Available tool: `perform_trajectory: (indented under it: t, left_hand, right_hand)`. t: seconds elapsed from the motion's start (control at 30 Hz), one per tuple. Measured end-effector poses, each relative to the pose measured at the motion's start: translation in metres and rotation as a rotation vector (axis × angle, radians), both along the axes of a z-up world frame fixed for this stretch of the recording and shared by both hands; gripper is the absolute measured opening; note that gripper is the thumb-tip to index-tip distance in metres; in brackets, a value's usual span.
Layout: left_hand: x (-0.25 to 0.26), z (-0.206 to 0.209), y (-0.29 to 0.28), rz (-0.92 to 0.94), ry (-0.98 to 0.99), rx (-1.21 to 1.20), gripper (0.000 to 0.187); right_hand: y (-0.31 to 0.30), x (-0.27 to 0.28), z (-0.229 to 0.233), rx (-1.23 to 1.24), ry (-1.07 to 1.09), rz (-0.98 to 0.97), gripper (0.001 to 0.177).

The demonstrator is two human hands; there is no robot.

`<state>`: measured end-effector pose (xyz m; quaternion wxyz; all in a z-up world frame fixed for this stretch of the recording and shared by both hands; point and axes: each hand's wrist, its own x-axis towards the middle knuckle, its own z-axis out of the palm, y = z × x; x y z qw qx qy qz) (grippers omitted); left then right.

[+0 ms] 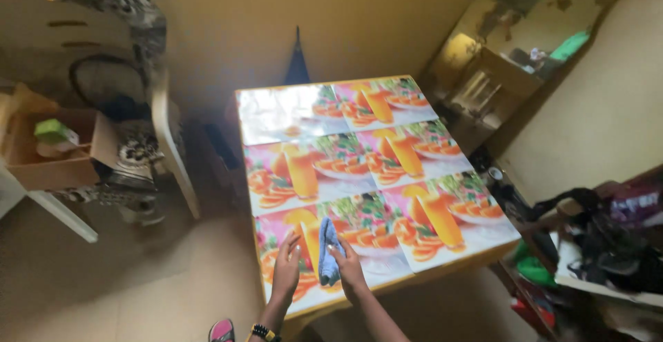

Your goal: The person wipes the table surface using a cloth.

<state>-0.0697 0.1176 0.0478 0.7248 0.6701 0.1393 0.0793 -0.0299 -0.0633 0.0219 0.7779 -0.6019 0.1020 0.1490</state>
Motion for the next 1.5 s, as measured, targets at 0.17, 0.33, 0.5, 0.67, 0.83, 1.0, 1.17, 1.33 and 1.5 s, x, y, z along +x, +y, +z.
perform_trajectory:
  t: [0.17,0.33,0.5,0.67,0.83,1.0,1.17,1.33,1.5]
  left_hand:
    - [0.023,-0.02,0.076,-0.096,-0.047,-0.21,0.041]
    - [0.034,0.005,0.174,-0.195,-0.082,-0.176,0.038]
    - [0.046,0.046,0.251,-0.285,0.037,-0.177,0.037]
    - [0.083,0.069,0.284,-0.338,0.002,-0.183,0.035]
    - [0.119,0.064,0.283,-0.431,-0.024,-0.182,0.032]
    - [0.167,0.063,0.27,-0.547,0.177,0.059,0.033]
    - [0.242,0.027,0.254,-0.731,0.105,0.586,0.039]
    - [0.324,-0.021,0.223,-0.953,-0.155,0.862,0.043]
    - [0.375,-0.052,0.18,-1.148,-0.355,0.999,0.056]
  right_hand:
    - [0.077,0.029,0.007,0.07,-0.028,-0.083,0.053]
    - [0.165,0.047,0.018,0.191,0.007,-0.191,0.053]
    - [0.228,0.052,0.023,0.272,-0.048,-0.261,0.054]
    - [0.246,0.059,0.049,0.893,-0.283,0.153,0.039]
    - [0.233,0.073,0.065,0.527,0.151,-0.25,0.058]
    - [0.195,0.108,-0.007,0.016,0.04,-0.377,0.063]
    - [0.14,0.152,-0.058,-0.741,-0.188,-0.421,0.056]
    - [0.077,0.217,-0.033,-1.12,-0.106,-0.62,0.05]
    - [0.03,0.269,-0.041,-1.357,0.233,-0.885,0.045]
